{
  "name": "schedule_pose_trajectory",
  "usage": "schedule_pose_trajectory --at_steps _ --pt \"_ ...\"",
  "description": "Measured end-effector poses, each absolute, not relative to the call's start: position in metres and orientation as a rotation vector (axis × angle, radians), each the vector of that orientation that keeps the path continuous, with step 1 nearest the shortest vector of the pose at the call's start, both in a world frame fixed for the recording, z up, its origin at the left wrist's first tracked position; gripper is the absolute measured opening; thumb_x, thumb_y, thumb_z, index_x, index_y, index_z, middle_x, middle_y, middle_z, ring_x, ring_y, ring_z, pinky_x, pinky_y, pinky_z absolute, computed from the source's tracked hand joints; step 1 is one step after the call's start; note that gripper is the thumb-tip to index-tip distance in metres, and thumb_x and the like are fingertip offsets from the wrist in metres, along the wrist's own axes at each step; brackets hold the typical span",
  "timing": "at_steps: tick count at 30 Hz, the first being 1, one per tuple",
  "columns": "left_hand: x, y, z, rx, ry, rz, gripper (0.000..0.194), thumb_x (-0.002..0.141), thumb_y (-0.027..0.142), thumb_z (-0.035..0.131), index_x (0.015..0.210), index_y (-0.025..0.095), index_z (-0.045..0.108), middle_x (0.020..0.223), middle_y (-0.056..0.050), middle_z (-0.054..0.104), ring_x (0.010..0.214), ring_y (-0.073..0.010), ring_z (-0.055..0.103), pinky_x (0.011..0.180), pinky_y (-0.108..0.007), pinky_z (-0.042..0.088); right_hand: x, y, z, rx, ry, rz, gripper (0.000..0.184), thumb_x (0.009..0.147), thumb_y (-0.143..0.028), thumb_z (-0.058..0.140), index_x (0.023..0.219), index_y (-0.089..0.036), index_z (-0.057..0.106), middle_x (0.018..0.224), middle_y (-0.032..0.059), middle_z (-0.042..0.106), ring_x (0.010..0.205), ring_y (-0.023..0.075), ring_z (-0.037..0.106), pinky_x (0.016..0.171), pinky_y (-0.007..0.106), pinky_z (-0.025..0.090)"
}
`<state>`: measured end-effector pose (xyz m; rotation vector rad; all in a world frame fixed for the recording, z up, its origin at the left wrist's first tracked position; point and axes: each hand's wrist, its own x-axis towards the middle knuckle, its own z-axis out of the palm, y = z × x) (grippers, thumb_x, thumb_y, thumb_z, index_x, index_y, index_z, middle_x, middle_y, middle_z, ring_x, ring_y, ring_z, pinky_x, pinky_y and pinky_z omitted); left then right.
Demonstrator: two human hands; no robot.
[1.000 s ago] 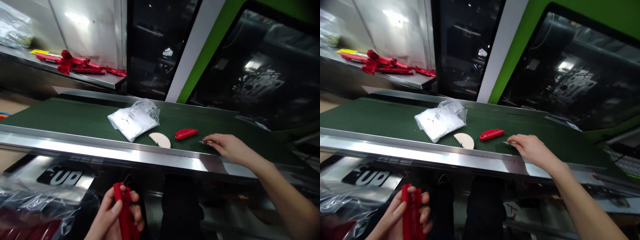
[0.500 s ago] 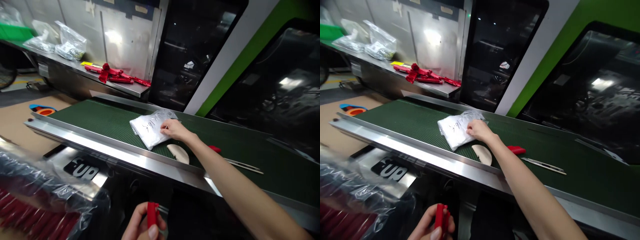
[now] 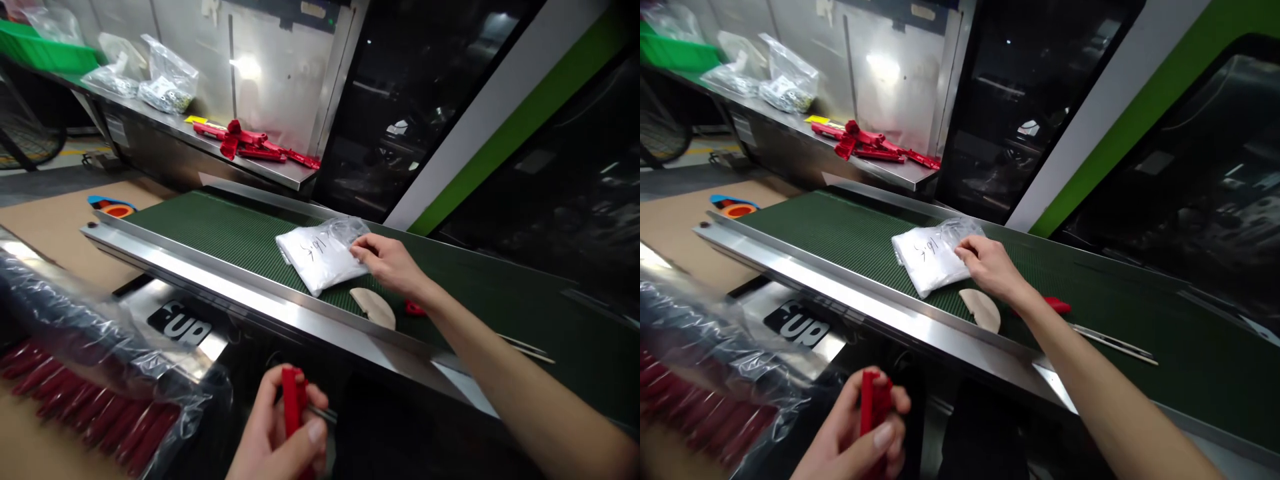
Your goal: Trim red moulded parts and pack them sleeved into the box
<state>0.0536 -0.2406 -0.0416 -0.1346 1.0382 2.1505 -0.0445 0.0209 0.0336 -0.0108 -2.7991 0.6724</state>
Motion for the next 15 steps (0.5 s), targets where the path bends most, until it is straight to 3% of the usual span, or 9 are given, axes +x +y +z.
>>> schedule_pose_trajectory --at_steps 4,8,15 --pt "0.027 -0.208 -0.012 0.075 1.276 2.227 0.048 0.076 0.027 0.076 0.109 0.024 0.039 0.094 -0.001 0.060 0.060 -0.0079 0.053 0.057 -0.023 0.042 -0.008 -0.010 0.045 0.047 -2.710 0.716 0.016 0.093 -0.027 0.053 0.088 -0.017 0.064 0.079 -0.0007 0.063 0.072 0.0125 0.055 0.067 0.026 0.040" --pt "0.017 -0.185 0.002 0.086 1.204 2.287 0.054 0.078 0.028 0.075 0.119 0.023 0.040 0.097 -0.001 0.059 0.064 -0.0073 0.053 0.062 -0.022 0.045 0.030 -0.038 0.041 0.089 -2.647 0.734 0.012 0.092 -0.021 0.054 0.084 -0.017 0.062 0.079 -0.0003 0.061 0.071 0.0115 0.055 0.066 0.024 0.040" --pt "0.050 -0.196 -0.011 0.043 1.262 2.218 0.033 0.080 0.028 0.073 0.101 0.017 0.050 0.079 0.002 0.056 0.065 -0.0063 0.050 0.061 -0.019 0.043 0.101 -0.065 0.021 0.102 -2.504 0.754 0.004 0.092 -0.015 0.055 0.095 -0.018 0.057 0.086 0.0001 0.058 0.077 0.0090 0.055 0.071 0.020 0.044"
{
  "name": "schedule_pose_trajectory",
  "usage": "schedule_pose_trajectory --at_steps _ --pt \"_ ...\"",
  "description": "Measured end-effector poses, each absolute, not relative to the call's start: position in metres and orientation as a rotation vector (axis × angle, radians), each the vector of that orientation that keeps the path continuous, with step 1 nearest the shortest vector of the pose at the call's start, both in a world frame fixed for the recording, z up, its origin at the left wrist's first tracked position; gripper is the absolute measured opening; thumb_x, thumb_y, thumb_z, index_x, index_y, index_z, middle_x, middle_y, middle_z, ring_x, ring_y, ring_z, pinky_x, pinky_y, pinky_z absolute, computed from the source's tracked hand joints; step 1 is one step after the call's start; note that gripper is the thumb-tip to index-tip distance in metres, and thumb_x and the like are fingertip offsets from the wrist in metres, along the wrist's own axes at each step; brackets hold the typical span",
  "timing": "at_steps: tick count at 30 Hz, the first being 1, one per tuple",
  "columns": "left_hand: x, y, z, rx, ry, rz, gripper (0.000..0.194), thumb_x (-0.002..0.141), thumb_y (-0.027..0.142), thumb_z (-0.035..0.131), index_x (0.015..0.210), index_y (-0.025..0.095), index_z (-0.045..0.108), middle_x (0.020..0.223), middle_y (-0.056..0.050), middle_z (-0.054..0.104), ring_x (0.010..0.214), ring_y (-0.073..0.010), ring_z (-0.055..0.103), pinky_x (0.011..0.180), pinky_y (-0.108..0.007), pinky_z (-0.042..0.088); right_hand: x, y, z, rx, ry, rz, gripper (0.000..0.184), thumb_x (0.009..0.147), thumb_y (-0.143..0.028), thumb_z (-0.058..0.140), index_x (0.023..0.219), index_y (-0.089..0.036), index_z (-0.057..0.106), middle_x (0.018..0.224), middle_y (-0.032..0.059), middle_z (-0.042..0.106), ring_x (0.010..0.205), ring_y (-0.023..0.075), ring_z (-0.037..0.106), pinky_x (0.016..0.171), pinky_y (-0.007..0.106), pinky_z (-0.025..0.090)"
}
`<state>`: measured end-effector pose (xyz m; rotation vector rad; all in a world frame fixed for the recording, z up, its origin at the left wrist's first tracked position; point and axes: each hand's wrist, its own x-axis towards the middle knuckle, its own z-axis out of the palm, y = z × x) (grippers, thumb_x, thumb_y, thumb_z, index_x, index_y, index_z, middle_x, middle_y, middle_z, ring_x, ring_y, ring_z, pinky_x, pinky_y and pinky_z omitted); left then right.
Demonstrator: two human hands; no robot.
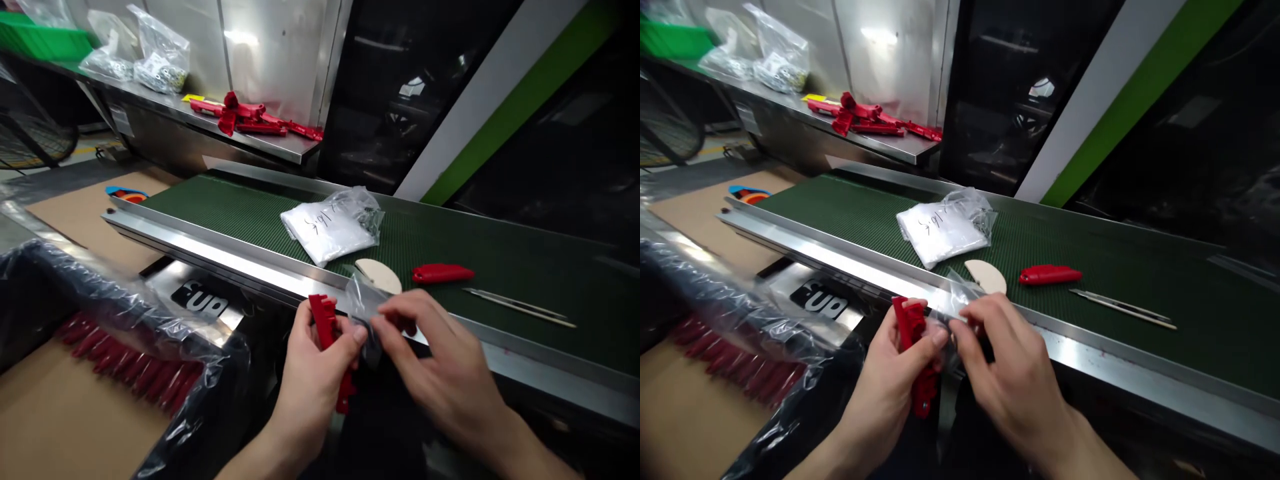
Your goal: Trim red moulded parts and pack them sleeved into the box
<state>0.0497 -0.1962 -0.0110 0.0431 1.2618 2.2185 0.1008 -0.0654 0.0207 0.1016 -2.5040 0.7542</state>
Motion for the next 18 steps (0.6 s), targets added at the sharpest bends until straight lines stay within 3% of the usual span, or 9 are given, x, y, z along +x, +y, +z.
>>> schedule_pose_trajectory --at_steps 3,6,8,13,18 --pt "0.059 -0.207 -0.014 0.085 1.258 2.105 0.037 0.075 0.026 0.078 0.100 0.017 0.053 0.075 0.004 0.056 0.067 -0.0062 0.051 0.063 -0.017 0.043 0.125 -0.070 0.020 0.106 -2.640 1.064 0.010 0.090 -0.023 0.063 0.097 -0.022 0.057 0.086 -0.0034 0.061 0.076 0.0073 0.059 0.068 0.016 0.047" --pt "0.066 -0.218 -0.017 0.094 1.157 1.916 0.046 0.074 0.027 0.080 0.109 0.018 0.051 0.077 0.003 0.057 0.065 -0.0064 0.052 0.060 -0.018 0.042 0.143 -0.070 0.019 0.019 -2.765 1.447 0.008 0.089 -0.029 0.064 0.088 -0.024 0.058 0.079 -0.0074 0.063 0.070 0.0058 0.059 0.060 0.013 0.045" --pt "0.071 -0.224 -0.022 0.112 1.115 1.816 0.046 0.077 0.031 0.077 0.111 0.019 0.048 0.078 0.004 0.056 0.060 -0.0061 0.050 0.057 -0.020 0.041 0.152 -0.068 0.015 -0.025 -2.784 1.525 0.011 0.092 -0.028 0.060 0.081 -0.024 0.057 0.076 -0.0079 0.062 0.067 0.0052 0.057 0.057 0.013 0.043" --pt "0.083 -0.223 -0.037 0.287 1.558 1.752 0.032 0.084 0.026 0.067 0.107 0.023 0.045 0.076 0.005 0.054 0.061 -0.0072 0.048 0.057 -0.019 0.040 0.168 -0.070 -0.011 -0.242 -2.682 1.200 0.015 0.090 -0.020 0.056 0.076 -0.021 0.050 0.067 -0.0062 0.052 0.057 0.0069 0.047 0.051 0.019 0.038" --pt "0.079 -0.213 -0.052 0.442 2.064 1.715 0.035 0.083 0.020 0.062 0.112 0.025 0.043 0.079 0.005 0.056 0.067 -0.0092 0.052 0.065 -0.021 0.045 0.177 -0.073 -0.021 -0.126 -2.671 1.044 0.013 0.085 -0.008 0.049 0.088 -0.021 0.052 0.083 -0.0024 0.054 0.076 0.0107 0.052 0.069 0.025 0.043"
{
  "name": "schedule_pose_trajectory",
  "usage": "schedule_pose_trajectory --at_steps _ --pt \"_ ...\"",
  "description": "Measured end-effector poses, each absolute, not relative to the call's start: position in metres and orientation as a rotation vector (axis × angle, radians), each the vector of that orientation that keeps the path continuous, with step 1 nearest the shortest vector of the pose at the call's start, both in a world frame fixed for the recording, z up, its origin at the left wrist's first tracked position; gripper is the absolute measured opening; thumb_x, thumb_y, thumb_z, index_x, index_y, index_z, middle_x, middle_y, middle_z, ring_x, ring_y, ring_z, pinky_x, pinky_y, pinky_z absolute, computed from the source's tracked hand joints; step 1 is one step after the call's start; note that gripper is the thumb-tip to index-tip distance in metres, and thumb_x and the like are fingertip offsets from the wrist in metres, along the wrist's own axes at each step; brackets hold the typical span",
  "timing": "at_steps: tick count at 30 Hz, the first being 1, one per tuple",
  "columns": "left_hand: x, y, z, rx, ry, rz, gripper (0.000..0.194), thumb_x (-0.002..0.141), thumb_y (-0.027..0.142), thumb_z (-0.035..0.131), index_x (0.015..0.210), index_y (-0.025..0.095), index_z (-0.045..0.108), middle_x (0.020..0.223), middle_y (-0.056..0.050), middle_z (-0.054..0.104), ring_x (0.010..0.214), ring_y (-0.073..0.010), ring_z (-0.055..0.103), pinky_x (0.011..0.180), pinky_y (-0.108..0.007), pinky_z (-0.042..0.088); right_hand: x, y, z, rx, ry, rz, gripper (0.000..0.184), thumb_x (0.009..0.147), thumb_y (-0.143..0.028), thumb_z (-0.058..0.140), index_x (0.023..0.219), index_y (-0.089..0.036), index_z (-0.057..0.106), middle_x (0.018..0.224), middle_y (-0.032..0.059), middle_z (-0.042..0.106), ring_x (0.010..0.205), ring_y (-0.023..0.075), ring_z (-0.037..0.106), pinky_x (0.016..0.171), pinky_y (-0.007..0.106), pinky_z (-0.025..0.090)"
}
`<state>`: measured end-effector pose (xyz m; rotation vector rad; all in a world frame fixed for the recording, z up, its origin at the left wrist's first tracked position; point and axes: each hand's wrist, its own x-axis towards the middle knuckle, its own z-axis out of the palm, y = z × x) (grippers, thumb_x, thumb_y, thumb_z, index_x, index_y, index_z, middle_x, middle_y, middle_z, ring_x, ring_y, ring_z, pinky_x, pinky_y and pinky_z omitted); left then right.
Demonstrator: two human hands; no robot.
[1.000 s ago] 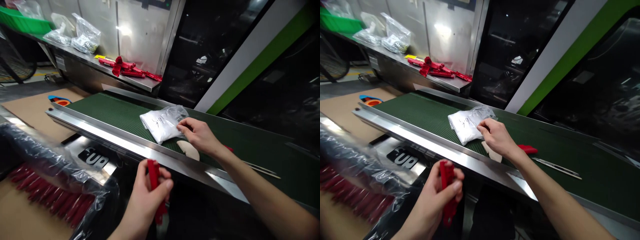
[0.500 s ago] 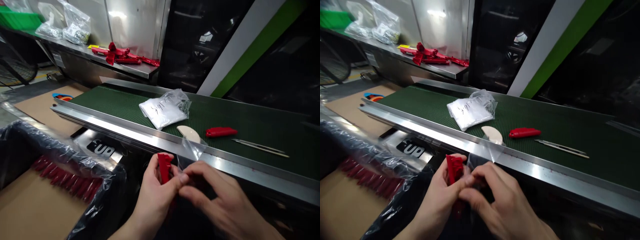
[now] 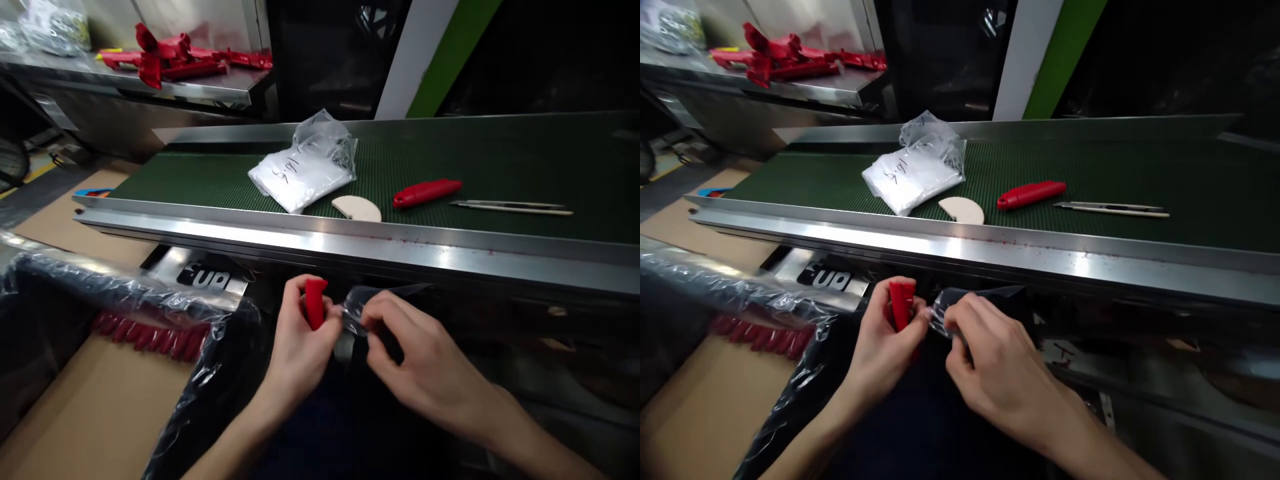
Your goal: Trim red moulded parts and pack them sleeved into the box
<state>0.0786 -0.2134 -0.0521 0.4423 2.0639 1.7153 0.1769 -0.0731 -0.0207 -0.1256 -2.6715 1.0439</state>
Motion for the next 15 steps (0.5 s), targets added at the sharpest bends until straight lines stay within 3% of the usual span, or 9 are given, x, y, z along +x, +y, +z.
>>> schedule_pose_trajectory --at_steps 4,8,11,15 --pt "0.082 -0.218 -0.057 0.777 2.180 1.560 0.059 0.081 0.013 0.060 0.132 0.031 0.035 0.087 0.004 0.058 0.071 -0.0099 0.055 0.070 -0.023 0.045 0.174 -0.072 -0.007 -0.201 -2.654 1.189 0.016 0.092 -0.026 0.059 0.107 -0.026 0.056 0.096 -0.0036 0.058 0.083 0.0084 0.056 0.074 0.020 0.046" --pt "0.091 -0.222 -0.062 1.042 2.152 1.397 0.073 0.079 0.009 0.056 0.141 0.034 0.027 0.099 0.002 0.060 0.084 -0.0124 0.058 0.077 -0.025 0.044 0.173 -0.070 0.002 -0.114 -2.621 1.347 0.007 0.095 -0.025 0.055 0.097 -0.026 0.062 0.087 -0.0072 0.065 0.073 0.0052 0.060 0.064 0.016 0.045" --pt "0.083 -0.222 -0.067 0.741 2.135 1.516 0.060 0.077 0.012 0.060 0.131 0.027 0.039 0.085 0.004 0.057 0.077 -0.0119 0.056 0.076 -0.024 0.042 0.188 -0.065 0.000 -0.438 -2.396 1.087 0.005 0.092 -0.030 0.062 0.096 -0.029 0.065 0.080 -0.0097 0.068 0.066 0.0044 0.063 0.059 0.015 0.046" --pt "0.064 -0.224 -0.068 0.462 2.029 1.584 0.021 0.082 0.029 0.063 0.095 0.018 0.049 0.069 0.004 0.052 0.062 -0.0100 0.049 0.061 -0.021 0.040 0.221 -0.061 -0.006 -0.608 -2.363 0.863 0.015 0.090 -0.034 0.064 0.104 -0.029 0.066 0.082 -0.0079 0.069 0.070 0.0072 0.066 0.066 0.015 0.051"
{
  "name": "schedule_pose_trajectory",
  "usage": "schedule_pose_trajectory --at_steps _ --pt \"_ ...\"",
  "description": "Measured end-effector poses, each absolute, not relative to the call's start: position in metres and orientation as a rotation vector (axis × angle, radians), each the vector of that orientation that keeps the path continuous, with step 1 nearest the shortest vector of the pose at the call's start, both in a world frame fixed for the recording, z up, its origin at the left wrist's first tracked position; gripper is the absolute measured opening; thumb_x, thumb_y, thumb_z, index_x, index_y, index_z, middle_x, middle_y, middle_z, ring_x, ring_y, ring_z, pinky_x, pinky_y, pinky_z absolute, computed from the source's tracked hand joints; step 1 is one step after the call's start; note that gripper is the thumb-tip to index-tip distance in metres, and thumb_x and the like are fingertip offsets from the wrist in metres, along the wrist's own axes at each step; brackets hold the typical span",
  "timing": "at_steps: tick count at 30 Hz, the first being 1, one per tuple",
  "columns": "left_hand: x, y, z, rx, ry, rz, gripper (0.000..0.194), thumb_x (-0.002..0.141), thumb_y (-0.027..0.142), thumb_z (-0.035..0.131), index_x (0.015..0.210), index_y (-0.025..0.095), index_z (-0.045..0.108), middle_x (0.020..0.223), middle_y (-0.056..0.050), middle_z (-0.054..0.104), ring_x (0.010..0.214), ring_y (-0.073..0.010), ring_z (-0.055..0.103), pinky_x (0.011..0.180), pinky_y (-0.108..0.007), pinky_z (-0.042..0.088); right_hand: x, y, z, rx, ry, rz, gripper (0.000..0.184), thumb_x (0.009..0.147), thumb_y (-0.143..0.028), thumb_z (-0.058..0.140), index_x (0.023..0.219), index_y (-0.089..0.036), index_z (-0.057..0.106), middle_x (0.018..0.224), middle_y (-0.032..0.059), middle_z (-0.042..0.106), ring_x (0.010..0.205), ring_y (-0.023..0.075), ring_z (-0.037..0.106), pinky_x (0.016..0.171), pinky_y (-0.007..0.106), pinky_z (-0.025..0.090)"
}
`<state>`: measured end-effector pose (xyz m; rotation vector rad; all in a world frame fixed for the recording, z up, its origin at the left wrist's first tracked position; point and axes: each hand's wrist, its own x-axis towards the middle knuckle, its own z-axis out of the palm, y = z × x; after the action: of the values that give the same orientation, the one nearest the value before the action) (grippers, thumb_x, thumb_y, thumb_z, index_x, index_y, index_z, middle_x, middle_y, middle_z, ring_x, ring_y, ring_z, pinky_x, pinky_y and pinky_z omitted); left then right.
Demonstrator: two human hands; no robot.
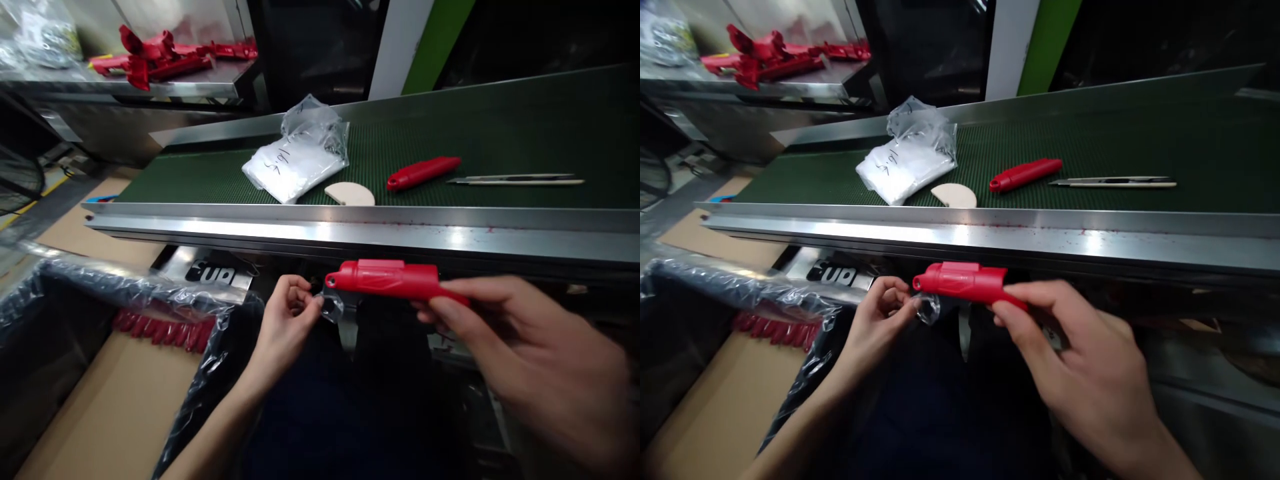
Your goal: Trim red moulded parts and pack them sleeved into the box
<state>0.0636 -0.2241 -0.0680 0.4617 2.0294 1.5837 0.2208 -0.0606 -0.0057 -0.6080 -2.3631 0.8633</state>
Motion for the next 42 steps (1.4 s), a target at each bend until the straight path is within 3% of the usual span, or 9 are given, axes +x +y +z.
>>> schedule_pose_trajectory --at_steps 4,8,13,19,24,29,33,39,42 --pt "0.061 -0.224 -0.059 0.318 1.921 1.613 0.022 0.081 0.034 0.064 0.082 0.015 0.053 0.067 0.001 0.056 0.062 -0.0102 0.053 0.059 -0.020 0.041 0.238 -0.072 -0.016 -0.219 -2.444 0.562 0.020 0.087 -0.012 0.065 0.106 -0.017 0.063 0.097 0.0004 0.068 0.085 0.0106 0.065 0.087 0.020 0.051" --pt "0.068 -0.221 -0.048 0.326 1.843 1.621 0.018 0.083 0.031 0.063 0.085 0.013 0.059 0.074 -0.001 0.060 0.067 -0.0098 0.055 0.066 -0.020 0.044 0.235 -0.081 -0.026 0.108 -2.444 0.470 0.033 0.077 0.004 0.068 0.108 -0.006 0.063 0.094 0.0074 0.068 0.091 0.0156 0.064 0.086 0.027 0.053" --pt "0.070 -0.223 -0.046 0.448 1.827 1.614 0.020 0.088 0.033 0.059 0.086 0.014 0.060 0.077 -0.001 0.058 0.070 -0.0108 0.052 0.068 -0.022 0.043 0.234 -0.073 -0.032 0.226 -2.536 0.592 0.033 0.082 0.004 0.058 0.112 -0.010 0.060 0.098 0.0112 0.068 0.094 0.0199 0.064 0.079 0.035 0.055" --pt "0.075 -0.230 -0.054 0.760 1.971 1.500 0.015 0.092 0.027 0.055 0.083 0.016 0.060 0.081 -0.002 0.056 0.074 -0.0132 0.051 0.070 -0.024 0.040 0.236 -0.068 -0.036 0.413 -2.733 0.266 0.030 0.093 -0.003 0.037 0.107 -0.008 0.063 0.110 0.0175 0.068 0.097 0.0296 0.065 0.079 0.050 0.049" --pt "0.088 -0.232 -0.057 0.929 2.167 1.533 0.009 0.093 0.016 0.049 0.089 0.018 0.057 0.089 -0.003 0.057 0.082 -0.0140 0.053 0.075 -0.025 0.041 0.231 -0.085 -0.045 0.138 -2.537 0.477 0.023 0.085 0.000 0.056 0.104 -0.010 0.061 0.093 0.0111 0.071 0.083 0.0218 0.067 0.072 0.039 0.053" --pt "0.098 -0.240 -0.058 0.970 2.269 1.604 0.010 0.091 0.011 0.051 0.093 0.019 0.056 0.091 -0.002 0.057 0.085 -0.0132 0.055 0.078 -0.024 0.042 0.232 -0.101 -0.060 -0.681 -2.113 1.198 0.012 0.088 -0.017 0.064 0.100 -0.020 0.063 0.086 0.0029 0.072 0.073 0.0151 0.071 0.064 0.024 0.058" --pt "0.098 -0.246 -0.051 0.814 2.255 1.676 0.007 0.093 0.016 0.052 0.094 0.021 0.057 0.089 0.000 0.057 0.081 -0.0112 0.054 0.073 -0.021 0.042 0.234 -0.102 -0.066 -0.727 -1.806 1.770 0.011 0.092 -0.023 0.060 0.103 -0.020 0.061 0.094 0.0066 0.074 0.075 0.0165 0.072 0.066 0.026 0.062" --pt "0.093 -0.249 -0.043 0.322 1.903 1.884 0.010 0.091 0.031 0.061 0.091 0.020 0.061 0.080 0.002 0.058 0.073 -0.0091 0.052 0.068 -0.020 0.042 0.237 -0.106 -0.062 -0.587 -2.025 1.404 0.017 0.087 -0.013 0.062 0.101 -0.023 0.064 0.090 0.0009 0.073 0.078 0.0141 0.072 0.071 0.020 0.061" --pt "0.090 -0.251 -0.047 0.204 1.728 1.943 0.012 0.090 0.031 0.063 0.094 0.020 0.060 0.079 0.001 0.059 0.073 -0.0089 0.055 0.071 -0.022 0.043 0.241 -0.108 -0.065 -0.454 -2.112 1.225 0.026 0.084 -0.007 0.063 0.105 -0.023 0.065 0.103 0.0028 0.071 0.088 0.0156 0.071 0.079 0.024 0.061"
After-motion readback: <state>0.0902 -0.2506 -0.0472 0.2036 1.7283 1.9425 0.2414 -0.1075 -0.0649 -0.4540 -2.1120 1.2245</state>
